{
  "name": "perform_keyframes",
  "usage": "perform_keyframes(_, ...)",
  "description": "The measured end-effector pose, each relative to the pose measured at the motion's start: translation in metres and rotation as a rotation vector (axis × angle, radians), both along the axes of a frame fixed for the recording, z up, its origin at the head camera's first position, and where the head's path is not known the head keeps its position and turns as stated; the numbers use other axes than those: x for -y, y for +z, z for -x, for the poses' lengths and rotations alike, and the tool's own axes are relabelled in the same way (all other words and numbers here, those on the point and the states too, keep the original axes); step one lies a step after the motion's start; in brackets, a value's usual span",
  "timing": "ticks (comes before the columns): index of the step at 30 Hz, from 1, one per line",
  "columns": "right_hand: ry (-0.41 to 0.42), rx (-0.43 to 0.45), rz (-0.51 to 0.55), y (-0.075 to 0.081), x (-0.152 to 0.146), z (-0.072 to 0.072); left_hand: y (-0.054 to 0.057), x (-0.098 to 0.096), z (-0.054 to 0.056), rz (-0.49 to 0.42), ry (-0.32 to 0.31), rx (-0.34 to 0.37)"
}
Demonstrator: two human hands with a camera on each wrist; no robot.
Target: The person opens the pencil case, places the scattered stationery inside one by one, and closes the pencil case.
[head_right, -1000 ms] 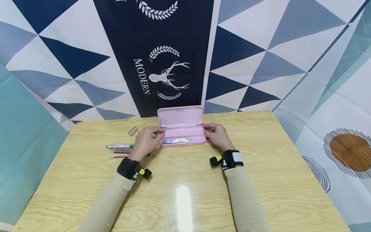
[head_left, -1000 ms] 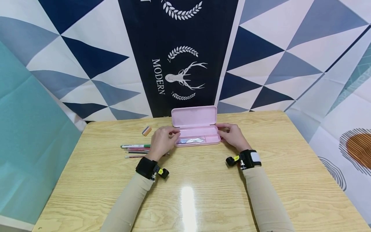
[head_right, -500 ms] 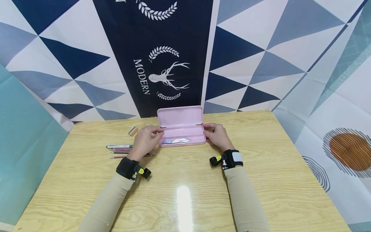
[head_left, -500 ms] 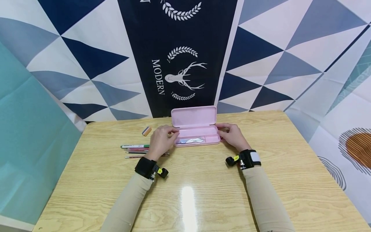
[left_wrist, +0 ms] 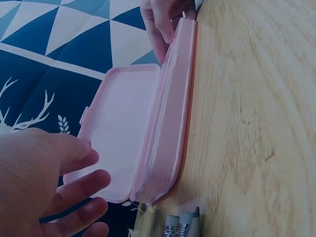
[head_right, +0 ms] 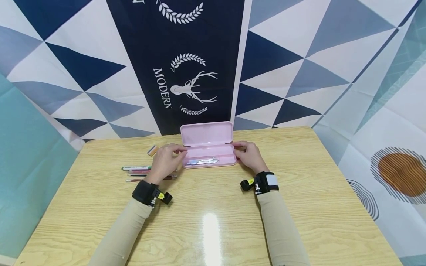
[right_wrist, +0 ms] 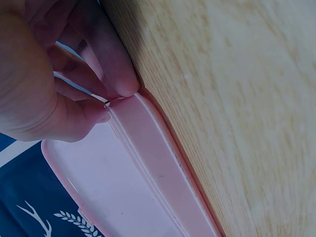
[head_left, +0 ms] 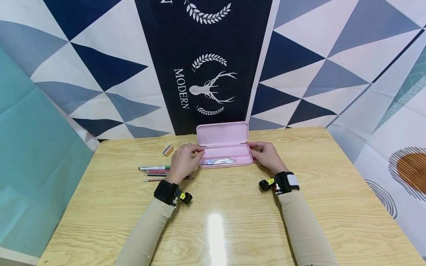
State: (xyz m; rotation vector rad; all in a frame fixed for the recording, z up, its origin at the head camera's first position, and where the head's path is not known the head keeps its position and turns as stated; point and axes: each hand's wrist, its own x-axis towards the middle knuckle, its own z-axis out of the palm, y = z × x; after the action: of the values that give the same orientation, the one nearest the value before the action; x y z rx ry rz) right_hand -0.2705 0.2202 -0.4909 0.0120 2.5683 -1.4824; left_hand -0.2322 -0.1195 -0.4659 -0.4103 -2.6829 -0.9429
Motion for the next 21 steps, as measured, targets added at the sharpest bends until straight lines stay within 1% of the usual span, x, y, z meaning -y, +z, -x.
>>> perform_keyframes(7, -0.004, 0.004, 0.004, 0.001, 0.0, 0.0, 0.001, 0.001, 0.001, 0.005, 0.008, 0.001)
perform_keyframes(10, -0.001, -0.001, 0.006, 0.0, 0.0, 0.0, -0.002, 0.006, 0.005, -0.012, -0.01, -0.014)
perform_keyframes(12, 0.001, -0.002, 0.008, -0.001, 0.0, 0.0, -0.014, 0.01, 0.013, -0.024, -0.013, -0.035)
perform_keyframes(13, 0.001, -0.001, 0.008, -0.001, 0.0, 0.0, -0.016, 0.012, 0.014, -0.032, -0.02, -0.04)
perform_keyframes(14, 0.001, 0.0, 0.01, -0.001, 0.0, 0.0, -0.024, 0.015, 0.019, -0.038, -0.024, -0.051)
perform_keyframes(15, 0.001, 0.002, 0.01, -0.001, 0.0, 0.0, -0.024, 0.017, 0.019, -0.043, -0.028, -0.055)
perform_keyframes(17, 0.0, 0.003, 0.012, 0.0, 0.0, -0.001, -0.023, 0.018, 0.019, -0.049, -0.026, -0.057)
perform_keyframes(18, 0.001, 0.004, 0.011, 0.0, 0.0, -0.001, -0.017, 0.019, 0.016, -0.051, -0.03, -0.059)
perform_keyframes(20, 0.0, 0.006, 0.011, 0.0, 0.0, -0.001, -0.012, 0.021, 0.014, -0.045, -0.023, -0.074)
perform_keyframes(21, 0.0, 0.008, 0.011, 0.0, 0.0, -0.001, -0.003, 0.02, 0.009, -0.039, -0.017, -0.066)
